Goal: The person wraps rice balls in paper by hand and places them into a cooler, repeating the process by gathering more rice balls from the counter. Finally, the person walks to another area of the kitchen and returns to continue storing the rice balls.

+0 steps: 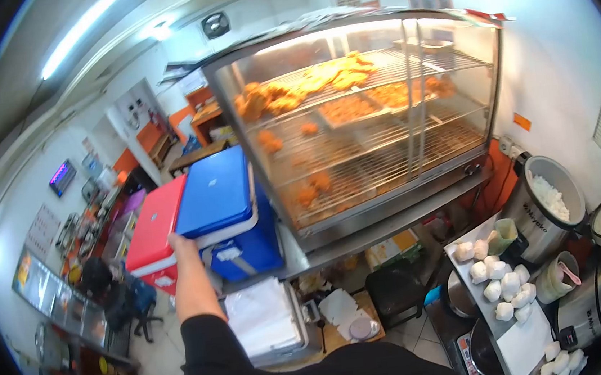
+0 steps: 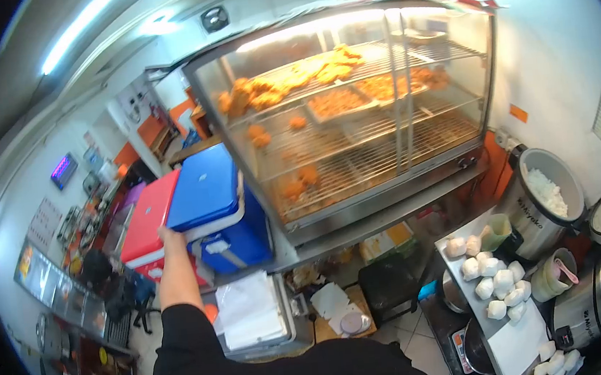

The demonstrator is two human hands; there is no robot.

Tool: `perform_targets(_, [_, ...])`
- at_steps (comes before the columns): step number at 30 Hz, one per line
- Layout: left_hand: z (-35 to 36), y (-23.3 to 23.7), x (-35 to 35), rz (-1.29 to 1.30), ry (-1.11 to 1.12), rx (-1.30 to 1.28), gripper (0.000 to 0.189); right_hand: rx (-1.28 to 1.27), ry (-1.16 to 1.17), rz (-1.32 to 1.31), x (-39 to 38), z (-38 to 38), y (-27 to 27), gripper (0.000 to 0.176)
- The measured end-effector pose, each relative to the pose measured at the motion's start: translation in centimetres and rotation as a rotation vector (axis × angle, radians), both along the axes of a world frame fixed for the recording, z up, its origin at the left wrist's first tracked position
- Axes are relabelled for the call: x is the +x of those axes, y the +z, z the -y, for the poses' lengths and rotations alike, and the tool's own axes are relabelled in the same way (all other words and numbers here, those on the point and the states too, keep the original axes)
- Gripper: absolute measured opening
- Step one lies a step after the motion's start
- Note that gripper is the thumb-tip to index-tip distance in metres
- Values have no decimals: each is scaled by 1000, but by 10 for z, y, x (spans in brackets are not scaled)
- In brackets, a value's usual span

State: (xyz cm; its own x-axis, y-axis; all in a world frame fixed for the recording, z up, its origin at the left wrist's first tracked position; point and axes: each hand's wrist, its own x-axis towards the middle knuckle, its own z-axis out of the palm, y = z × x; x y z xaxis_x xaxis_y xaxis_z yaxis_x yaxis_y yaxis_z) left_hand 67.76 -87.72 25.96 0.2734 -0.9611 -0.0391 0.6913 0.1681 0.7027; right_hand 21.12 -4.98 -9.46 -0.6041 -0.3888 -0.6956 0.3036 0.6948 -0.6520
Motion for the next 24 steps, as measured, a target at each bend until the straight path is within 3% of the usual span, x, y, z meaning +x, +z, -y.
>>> perform_targets(2, [-16,34,-30,32,-23,-92,53,12,5,22,-10,4,-1,42])
perform_targets(4, [-45,62,-46,223,268,145,48,25,5,39,-19,6,-2,43])
perform_targets(6, [-43,86,-66,532,477,97,40,27,5,48,-31,4,-6,43])
perform_targets(7, [-37,91,-75,394,328,-335,30,27,5,49,-37,0,-8,44])
perform_targets(8, [-27,103,-83,519,358,-294,25,31,10,48,-45,-4,-11,44])
perform_targets(9, [-86,144,-128,617,361,-402,27,31,16,41,-53,-11,-13,45])
perform_targets(10, [-109,165,-147,1026,516,-365,38,27,24,42,-61,-15,-14,45])
perform_targets(11, [-63,148,-146,771,414,-621,50,25,29,40,-68,-19,-13,45])
perform_targets(12, [-68,153,-161,925,473,-536,60,22,36,35,-76,-20,-13,46])
perform_targets(13, [-99,171,-186,906,372,-573,59,20,39,36,-83,-22,-11,46])
perform_targets(15, [-112,181,-214,1184,568,-622,51,1,36,29,-93,-27,-11,47])
perform_targets(19, [-115,187,-244,1284,293,-718,46,-70,9,12,-98,-29,-12,48])
perform_targets(20, [-122,189,-253,1208,402,-908,39,-97,14,1,-95,-19,-4,49])
perform_targets(22, [-87,179,-225,1315,-71,-623,31,-150,-9,-15,-83,-4,12,50])
perform_targets(23, [-104,181,-229,1116,-199,-749,33,-145,-132,8,-70,17,70,49])
perform_targets(24, [-114,183,-223,1054,-245,-593,33,-247,-211,72,-65,25,55,46])
